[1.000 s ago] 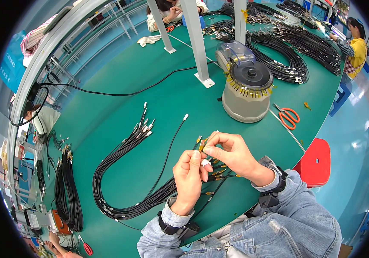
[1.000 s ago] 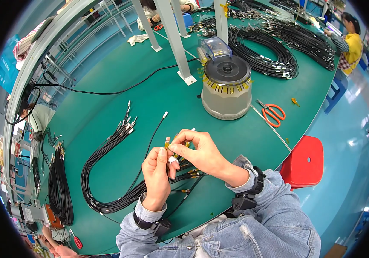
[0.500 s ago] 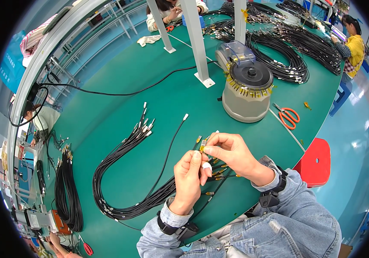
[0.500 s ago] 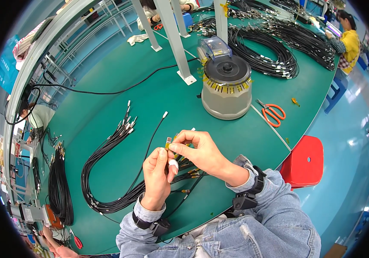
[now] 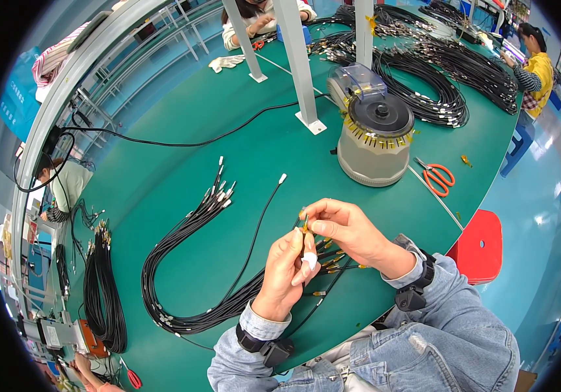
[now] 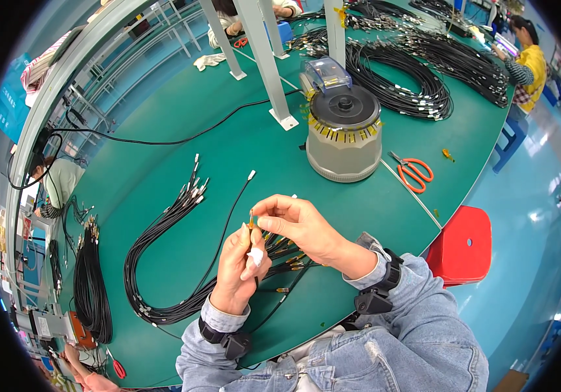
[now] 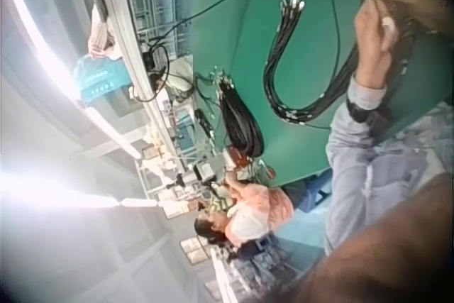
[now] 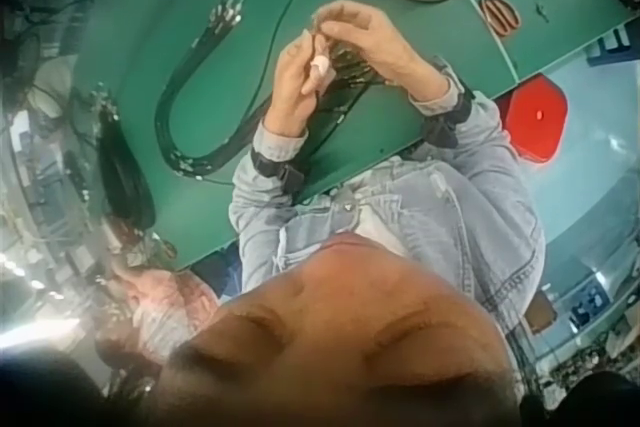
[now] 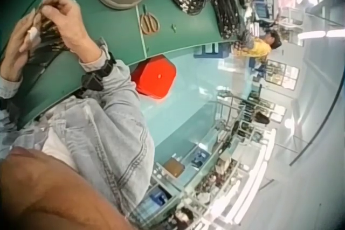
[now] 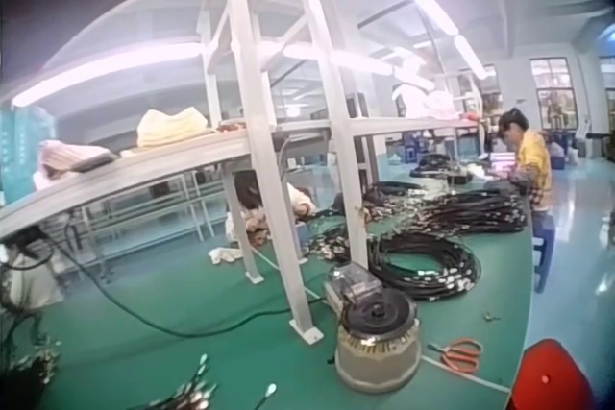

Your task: The person picks up a cable and a piece of tape, wraps the tape around the end of the cable, and repeats this for several cables before gathering them together.

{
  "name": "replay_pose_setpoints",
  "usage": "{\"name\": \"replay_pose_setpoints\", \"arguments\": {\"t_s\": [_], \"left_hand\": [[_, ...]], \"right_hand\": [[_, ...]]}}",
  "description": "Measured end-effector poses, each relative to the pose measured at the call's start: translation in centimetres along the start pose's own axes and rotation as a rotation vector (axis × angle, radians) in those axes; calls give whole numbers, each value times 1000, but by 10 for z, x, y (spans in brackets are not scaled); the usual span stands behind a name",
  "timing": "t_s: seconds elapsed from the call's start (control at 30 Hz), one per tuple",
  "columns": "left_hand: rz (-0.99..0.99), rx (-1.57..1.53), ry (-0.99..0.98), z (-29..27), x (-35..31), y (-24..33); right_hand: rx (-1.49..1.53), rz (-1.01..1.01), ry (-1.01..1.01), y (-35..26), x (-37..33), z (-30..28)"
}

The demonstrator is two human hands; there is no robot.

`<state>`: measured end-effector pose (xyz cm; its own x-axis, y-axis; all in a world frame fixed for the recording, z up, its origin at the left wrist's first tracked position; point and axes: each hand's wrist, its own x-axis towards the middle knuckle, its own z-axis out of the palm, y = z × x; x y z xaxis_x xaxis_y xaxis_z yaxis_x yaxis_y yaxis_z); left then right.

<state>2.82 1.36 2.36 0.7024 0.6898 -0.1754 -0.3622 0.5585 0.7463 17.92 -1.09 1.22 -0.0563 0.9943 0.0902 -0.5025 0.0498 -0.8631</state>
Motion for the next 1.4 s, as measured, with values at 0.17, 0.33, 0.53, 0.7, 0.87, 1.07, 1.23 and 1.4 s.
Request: {"name": "replay_pose_setpoints", "arguments": {"t_s": [0.17,0.33,0.53,0.7,0.87,1.07,1.23,1.4], "left_hand": [[-29,-4,3,-1,0,-2],[-79,-16,-80,-3,-1,-3],[-122,-55,-182,-8,-1,0],[-65,50,-180,-10,4,-1],[309,828,45,-16,15,-29],[310,1114,134,-19,21,-9],[515,1574,370,-58,51,10],[650,1937,519,-99,79,7]], "right_hand": [[78,-12,-64,1,-1,1],[40,-98,-118,11,2,-12],[100,-106,-205,13,4,-13],[-61,-116,-145,3,7,-16],[-381,-270,257,-38,-3,-28],[-640,-515,708,-104,-14,-95],[-792,-198,708,-122,-4,-142],[-737,-48,601,-120,-2,-140]]}}
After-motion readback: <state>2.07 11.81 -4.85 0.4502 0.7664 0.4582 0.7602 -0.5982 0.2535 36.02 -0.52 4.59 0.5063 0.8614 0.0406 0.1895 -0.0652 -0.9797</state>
